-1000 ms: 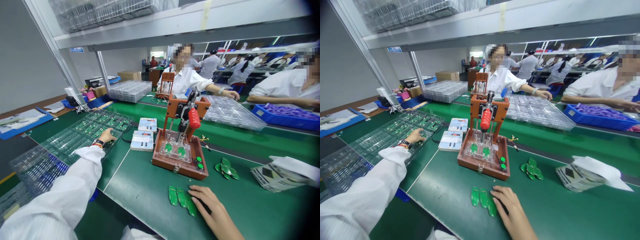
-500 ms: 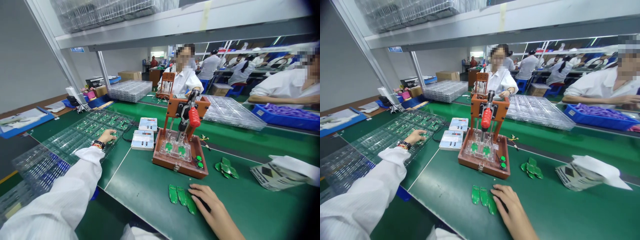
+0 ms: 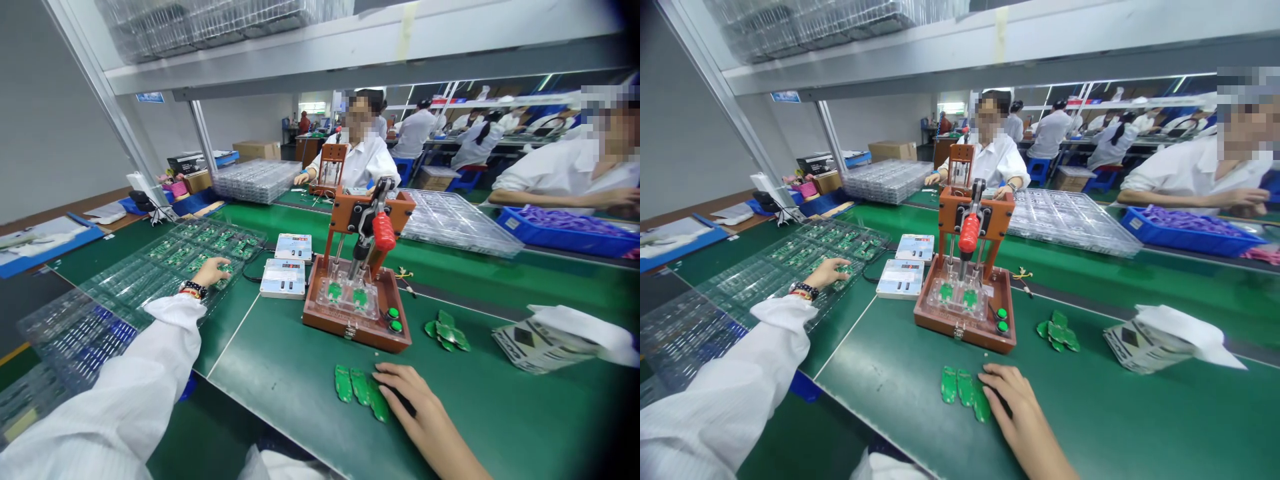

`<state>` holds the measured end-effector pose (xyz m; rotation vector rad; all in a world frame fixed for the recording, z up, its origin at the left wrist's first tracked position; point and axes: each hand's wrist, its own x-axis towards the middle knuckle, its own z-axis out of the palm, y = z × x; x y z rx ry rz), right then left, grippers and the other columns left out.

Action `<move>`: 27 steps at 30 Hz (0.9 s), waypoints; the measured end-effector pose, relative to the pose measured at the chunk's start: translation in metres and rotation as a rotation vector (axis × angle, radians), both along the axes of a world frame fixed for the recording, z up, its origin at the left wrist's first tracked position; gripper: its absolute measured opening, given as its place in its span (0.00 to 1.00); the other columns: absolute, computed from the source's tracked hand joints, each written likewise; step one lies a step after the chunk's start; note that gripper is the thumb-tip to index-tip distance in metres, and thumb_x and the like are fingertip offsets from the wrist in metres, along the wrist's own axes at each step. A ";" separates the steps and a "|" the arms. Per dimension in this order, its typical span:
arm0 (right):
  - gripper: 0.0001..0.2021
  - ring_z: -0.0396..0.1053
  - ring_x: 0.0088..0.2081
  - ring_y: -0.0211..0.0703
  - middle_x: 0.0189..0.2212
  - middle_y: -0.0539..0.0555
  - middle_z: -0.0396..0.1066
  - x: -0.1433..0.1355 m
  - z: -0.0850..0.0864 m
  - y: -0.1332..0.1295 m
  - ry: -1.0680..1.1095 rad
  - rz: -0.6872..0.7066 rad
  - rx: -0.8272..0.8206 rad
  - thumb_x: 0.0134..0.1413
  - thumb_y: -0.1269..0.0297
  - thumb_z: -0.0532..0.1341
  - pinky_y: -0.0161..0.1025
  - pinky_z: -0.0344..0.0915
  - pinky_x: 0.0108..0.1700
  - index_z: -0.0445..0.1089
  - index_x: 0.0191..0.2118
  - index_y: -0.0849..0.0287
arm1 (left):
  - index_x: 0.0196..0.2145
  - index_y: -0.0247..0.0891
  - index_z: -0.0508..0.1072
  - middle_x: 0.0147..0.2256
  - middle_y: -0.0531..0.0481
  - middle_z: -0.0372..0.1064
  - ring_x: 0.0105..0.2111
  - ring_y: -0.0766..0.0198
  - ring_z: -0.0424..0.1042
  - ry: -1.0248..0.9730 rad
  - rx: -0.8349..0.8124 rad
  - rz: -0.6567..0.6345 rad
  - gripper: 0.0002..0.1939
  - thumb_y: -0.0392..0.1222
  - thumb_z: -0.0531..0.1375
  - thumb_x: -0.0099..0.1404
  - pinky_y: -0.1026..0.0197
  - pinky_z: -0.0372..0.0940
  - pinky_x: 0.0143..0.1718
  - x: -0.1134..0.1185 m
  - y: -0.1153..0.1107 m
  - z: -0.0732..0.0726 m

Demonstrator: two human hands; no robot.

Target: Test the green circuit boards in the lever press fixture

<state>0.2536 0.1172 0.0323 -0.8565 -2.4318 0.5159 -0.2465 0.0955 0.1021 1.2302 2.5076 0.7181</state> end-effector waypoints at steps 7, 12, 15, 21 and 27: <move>0.13 0.69 0.47 0.48 0.44 0.57 0.70 -0.002 0.002 -0.004 0.009 -0.016 -0.004 0.63 0.59 0.51 0.46 0.70 0.47 0.73 0.42 0.53 | 0.54 0.32 0.66 0.50 0.43 0.69 0.46 0.54 0.70 0.143 0.246 0.033 0.22 0.32 0.57 0.62 0.54 0.62 0.51 0.043 -0.014 0.023; 0.13 0.68 0.49 0.48 0.48 0.58 0.68 -0.014 0.033 0.009 0.132 -0.064 0.154 0.63 0.61 0.52 0.47 0.69 0.49 0.68 0.50 0.54 | 0.51 0.39 0.68 0.45 0.47 0.70 0.46 0.60 0.68 0.181 0.618 -0.706 0.14 0.35 0.52 0.68 0.58 0.64 0.49 0.147 -0.037 0.014; 0.19 0.66 0.51 0.49 0.50 0.59 0.65 -0.033 0.085 0.025 0.332 -0.091 0.337 0.62 0.66 0.55 0.47 0.69 0.49 0.59 0.58 0.53 | 0.51 0.36 0.66 0.40 0.44 0.69 0.40 0.62 0.67 0.364 0.569 -1.156 0.16 0.29 0.46 0.71 0.60 0.66 0.42 0.205 -0.050 -0.007; 0.23 0.59 0.57 0.54 0.55 0.59 0.59 -0.083 0.181 0.049 0.503 -0.073 0.705 0.62 0.60 0.55 0.55 0.61 0.56 0.54 0.61 0.51 | 0.49 0.36 0.66 0.36 0.46 0.67 0.35 0.61 0.64 0.673 0.501 -1.432 0.13 0.29 0.50 0.69 0.59 0.64 0.38 0.237 -0.060 -0.033; 0.20 0.57 0.58 0.53 0.55 0.60 0.58 -0.117 0.182 0.071 0.479 -0.017 0.760 0.66 0.54 0.47 0.55 0.57 0.58 0.53 0.59 0.56 | 0.52 0.38 0.64 0.46 0.43 0.65 0.46 0.57 0.63 0.356 0.311 -1.394 0.22 0.24 0.48 0.64 0.55 0.61 0.47 0.224 -0.067 -0.029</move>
